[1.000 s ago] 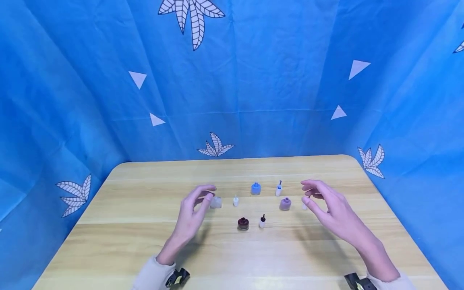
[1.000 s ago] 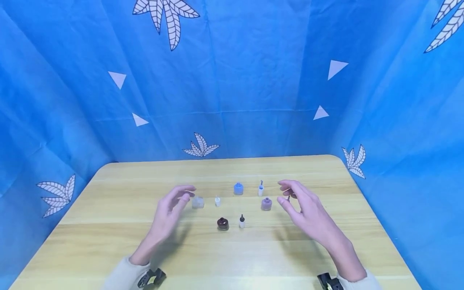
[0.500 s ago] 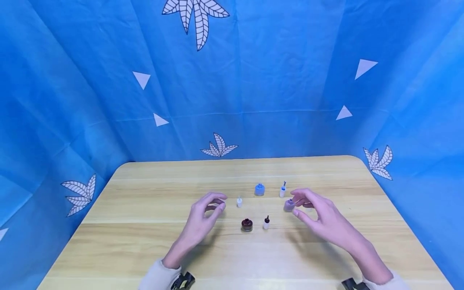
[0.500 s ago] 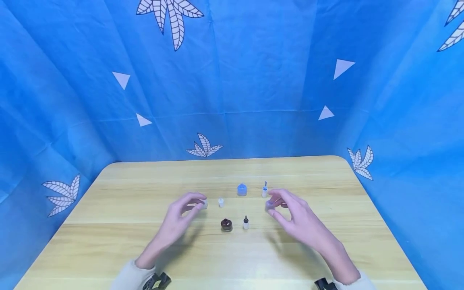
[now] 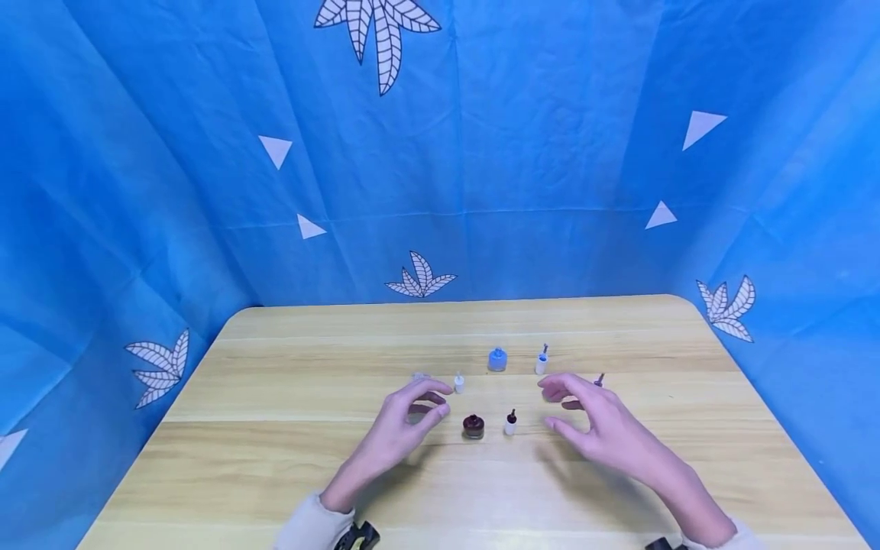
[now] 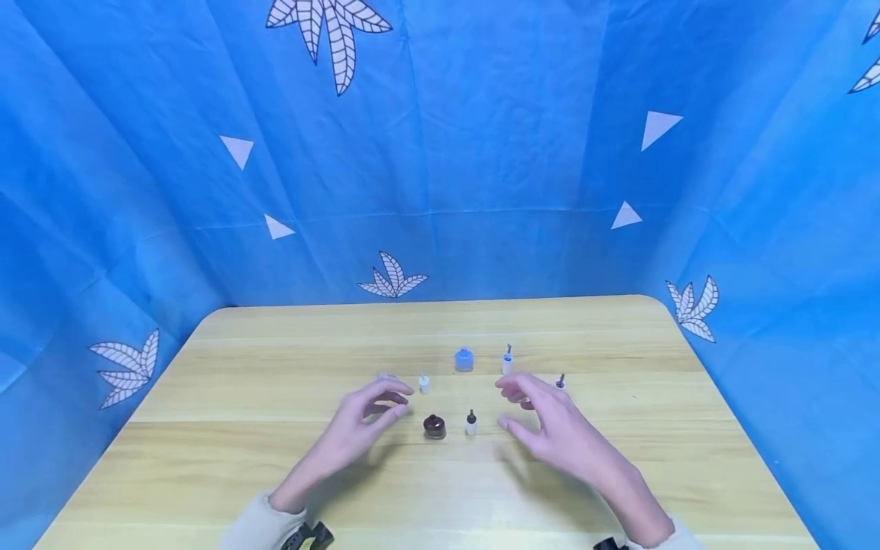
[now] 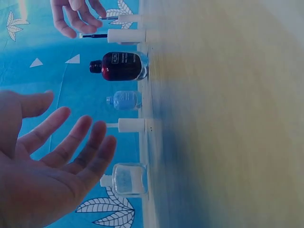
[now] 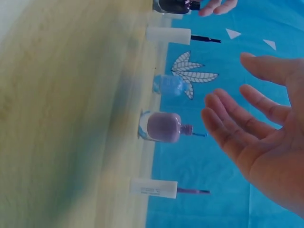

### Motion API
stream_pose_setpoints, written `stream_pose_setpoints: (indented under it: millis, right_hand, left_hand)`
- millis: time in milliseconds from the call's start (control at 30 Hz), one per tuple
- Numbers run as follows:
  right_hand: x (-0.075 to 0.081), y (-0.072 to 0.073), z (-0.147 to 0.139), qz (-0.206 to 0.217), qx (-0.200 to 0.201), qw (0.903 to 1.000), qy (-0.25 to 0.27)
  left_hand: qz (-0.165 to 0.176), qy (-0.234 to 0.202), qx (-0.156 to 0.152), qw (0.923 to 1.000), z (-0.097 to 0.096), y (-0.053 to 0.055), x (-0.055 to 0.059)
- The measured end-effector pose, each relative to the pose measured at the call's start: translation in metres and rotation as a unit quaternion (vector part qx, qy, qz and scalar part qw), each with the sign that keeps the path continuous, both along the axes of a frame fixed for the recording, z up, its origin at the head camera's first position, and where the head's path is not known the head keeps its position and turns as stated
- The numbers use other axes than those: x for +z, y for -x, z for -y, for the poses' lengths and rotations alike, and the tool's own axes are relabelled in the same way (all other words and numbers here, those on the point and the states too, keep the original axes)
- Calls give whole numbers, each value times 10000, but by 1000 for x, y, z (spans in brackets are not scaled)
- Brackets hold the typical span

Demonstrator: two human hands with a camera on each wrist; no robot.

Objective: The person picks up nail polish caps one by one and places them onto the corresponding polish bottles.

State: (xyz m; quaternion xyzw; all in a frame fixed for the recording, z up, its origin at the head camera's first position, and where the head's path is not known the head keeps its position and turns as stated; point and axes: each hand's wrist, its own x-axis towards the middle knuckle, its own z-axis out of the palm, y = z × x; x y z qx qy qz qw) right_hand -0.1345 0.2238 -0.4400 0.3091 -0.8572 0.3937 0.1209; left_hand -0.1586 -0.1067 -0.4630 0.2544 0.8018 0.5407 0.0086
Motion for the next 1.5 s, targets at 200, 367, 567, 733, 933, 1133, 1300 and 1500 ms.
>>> stream_pose_setpoints:
  millis: [200, 367, 567, 733, 933, 1133, 1300, 1500]
  right_hand:
    - [-8, 1, 4, 148, -13, 9999, -4]
    - [-11, -2, 10, 274, -256, 9993, -75]
    - [-15, -5, 15, 803, -536, 9953, 1]
    - [-18, -9, 18, 1237, -713, 9898, 18]
    - [-21, -12, 20, 1445, -699, 9870, 104]
    - [-21, -11, 26, 1727, -647, 9824, 295]
    - [-24, -7, 35, 1980, -680, 9771, 377]
    - [-31, 0, 44, 2023, -663, 9767, 285]
  left_hand:
    - [285, 131, -231, 9992, -4, -1, -5]
    - [287, 145, -267, 9991, -9, -2, -9]
    - [607, -26, -230, 9979, -18, -4, -9]
    - [1055, -58, -429, 9935, -24, -4, -10]
    - [1238, 6, -484, 9911, -32, -2, -10]
    - [1337, -50, -247, 9907, -29, -5, -12]
    - [1395, -64, -170, 9901, -29, -4, -7]
    - [1456, 194, -145, 9890, -36, 0, -6]
